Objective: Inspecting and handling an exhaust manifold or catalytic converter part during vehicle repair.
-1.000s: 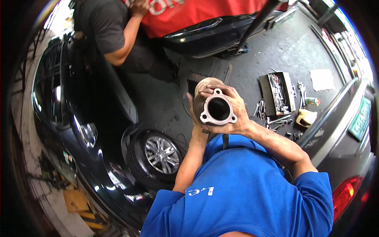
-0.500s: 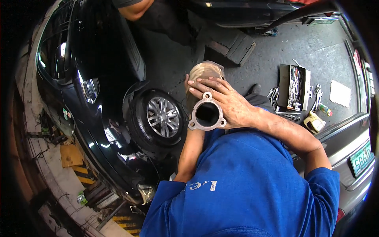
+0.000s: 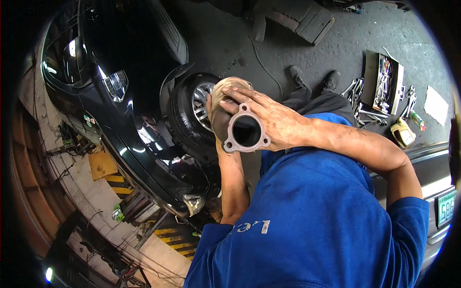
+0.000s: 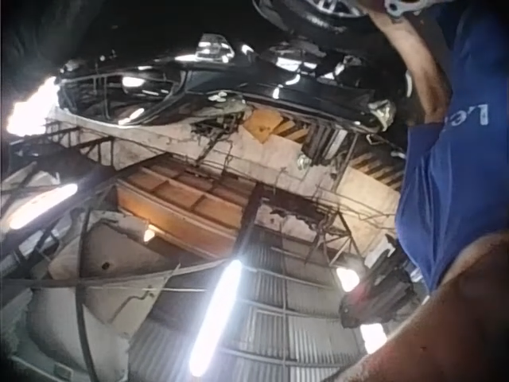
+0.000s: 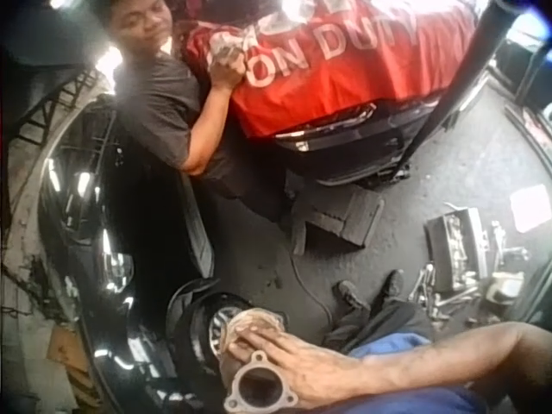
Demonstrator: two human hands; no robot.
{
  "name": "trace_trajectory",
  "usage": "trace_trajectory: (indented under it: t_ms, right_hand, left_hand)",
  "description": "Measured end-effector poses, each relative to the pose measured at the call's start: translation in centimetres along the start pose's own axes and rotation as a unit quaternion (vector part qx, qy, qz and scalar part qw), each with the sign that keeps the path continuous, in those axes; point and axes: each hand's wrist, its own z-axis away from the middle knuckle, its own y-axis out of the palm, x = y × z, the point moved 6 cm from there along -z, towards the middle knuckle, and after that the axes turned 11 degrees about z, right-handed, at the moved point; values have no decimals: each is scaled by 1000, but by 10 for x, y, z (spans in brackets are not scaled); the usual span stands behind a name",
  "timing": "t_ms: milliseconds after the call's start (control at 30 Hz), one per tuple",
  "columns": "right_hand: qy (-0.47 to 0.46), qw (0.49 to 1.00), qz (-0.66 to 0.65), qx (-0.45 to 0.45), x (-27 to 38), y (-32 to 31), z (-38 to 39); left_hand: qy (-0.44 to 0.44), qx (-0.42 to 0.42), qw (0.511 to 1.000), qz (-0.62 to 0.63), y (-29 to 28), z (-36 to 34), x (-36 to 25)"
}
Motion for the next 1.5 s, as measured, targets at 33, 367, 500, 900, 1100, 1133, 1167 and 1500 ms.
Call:
trace_trajectory:
  t_ms: [33,367,500,900,1100,1133,1167,1500]
  right_hand:
    - [-4,1000,-10,-13,4,2,-2]
    - [2,999,-48,-8,7,22,1]
    - [37,996,-78,-9,5,22,3]
    - [73,996,-38,23,-7,13,8]
    - [130,991,-9,-32,-23,-10,26]
    - [134,990,-5,-44,-25,-15,29]
    - [142,989,3,-48,-28,-18,34]
    - [214,964,2,-159,-40,-43,69]
  left_hand:
    - [-4,7,1000,-2,1,9,5]
    - [42,52,958,-278,-19,22,-10]
    - [62,44,957,-278,-20,22,-15]
    - [-63,78,995,-7,-4,7,-17]
    - [37,133,848,-511,31,-19,-29]
    - [43,128,850,-510,38,-17,-26]
    - [91,102,809,-572,40,-26,-34]
    - [430,-130,208,-869,48,-85,-73]
